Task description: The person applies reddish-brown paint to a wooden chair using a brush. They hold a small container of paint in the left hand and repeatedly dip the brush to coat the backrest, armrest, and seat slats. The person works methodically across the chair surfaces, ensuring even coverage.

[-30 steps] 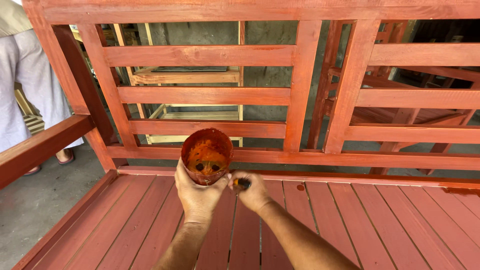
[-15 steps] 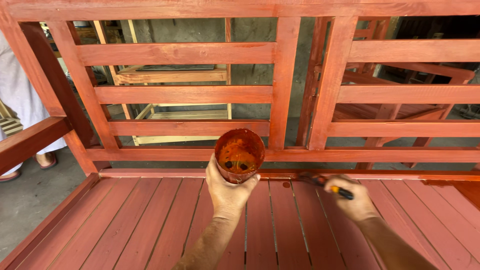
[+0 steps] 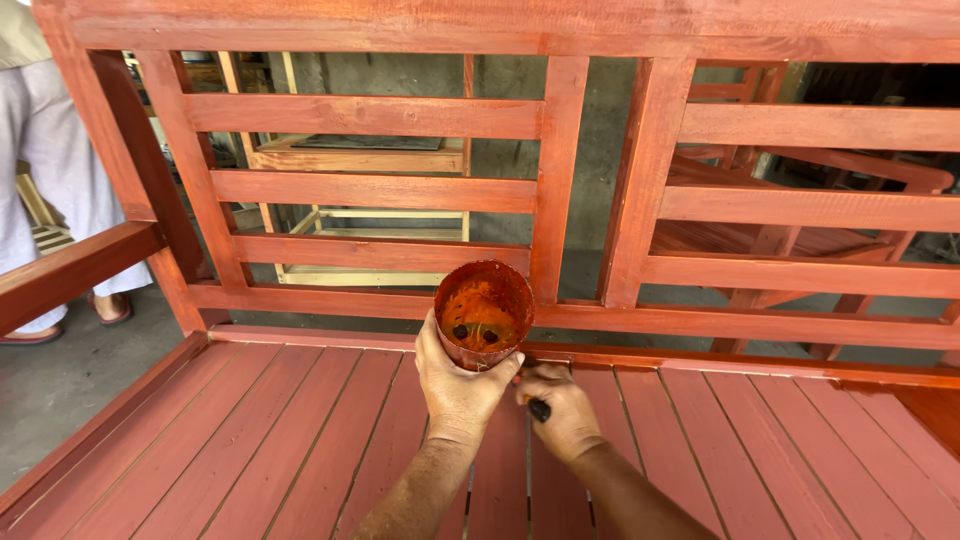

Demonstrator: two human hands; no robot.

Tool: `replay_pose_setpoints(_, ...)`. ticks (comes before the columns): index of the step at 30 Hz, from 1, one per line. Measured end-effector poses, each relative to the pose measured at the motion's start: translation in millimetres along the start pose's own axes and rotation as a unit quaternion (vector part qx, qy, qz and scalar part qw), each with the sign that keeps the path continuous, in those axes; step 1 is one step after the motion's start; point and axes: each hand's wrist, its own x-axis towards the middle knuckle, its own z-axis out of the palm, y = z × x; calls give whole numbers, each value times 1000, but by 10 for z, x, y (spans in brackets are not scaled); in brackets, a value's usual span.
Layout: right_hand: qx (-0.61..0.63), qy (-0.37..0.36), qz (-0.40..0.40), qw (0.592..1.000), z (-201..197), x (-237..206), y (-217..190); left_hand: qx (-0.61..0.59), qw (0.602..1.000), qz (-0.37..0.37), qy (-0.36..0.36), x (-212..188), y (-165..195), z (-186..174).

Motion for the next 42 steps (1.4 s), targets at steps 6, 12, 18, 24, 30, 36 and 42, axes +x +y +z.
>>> replay_pose_setpoints(6, 121, 38, -57, 990, -554, -201, 679, 3, 1000, 4, 16, -195, 191, 114)
replay_pose_setpoints(12, 45, 46, 11, 998, -1449, -733, 1920, -10, 999, -29, -19, -519, 469, 627)
replay_pose_setpoints(18, 23, 68, 80, 994, -2154, -1072, 2692, 4, 996, -50, -71, -822, 681, 1238)
replay_pose_setpoints(24, -36, 75, 158, 984, -2583, -1185, 3097, -11, 995, -45, -83, -864, 784, 1764)
replay_pose_setpoints(30, 3, 75, 187, 980, -2864, -1326, 3666, -8, 997, -34, -73, -800, 718, 2072)
replay_pose_setpoints(36, -75, 100, 195, 973, -3050, -1434, 3887, -16, 998, -31, -54, -725, 553, 2006)
replay_pose_setpoints(42, -288, 85, 151, 942, -2420, -1073, 3292, -6, 998, -66, -5, -570, 372, 1462)
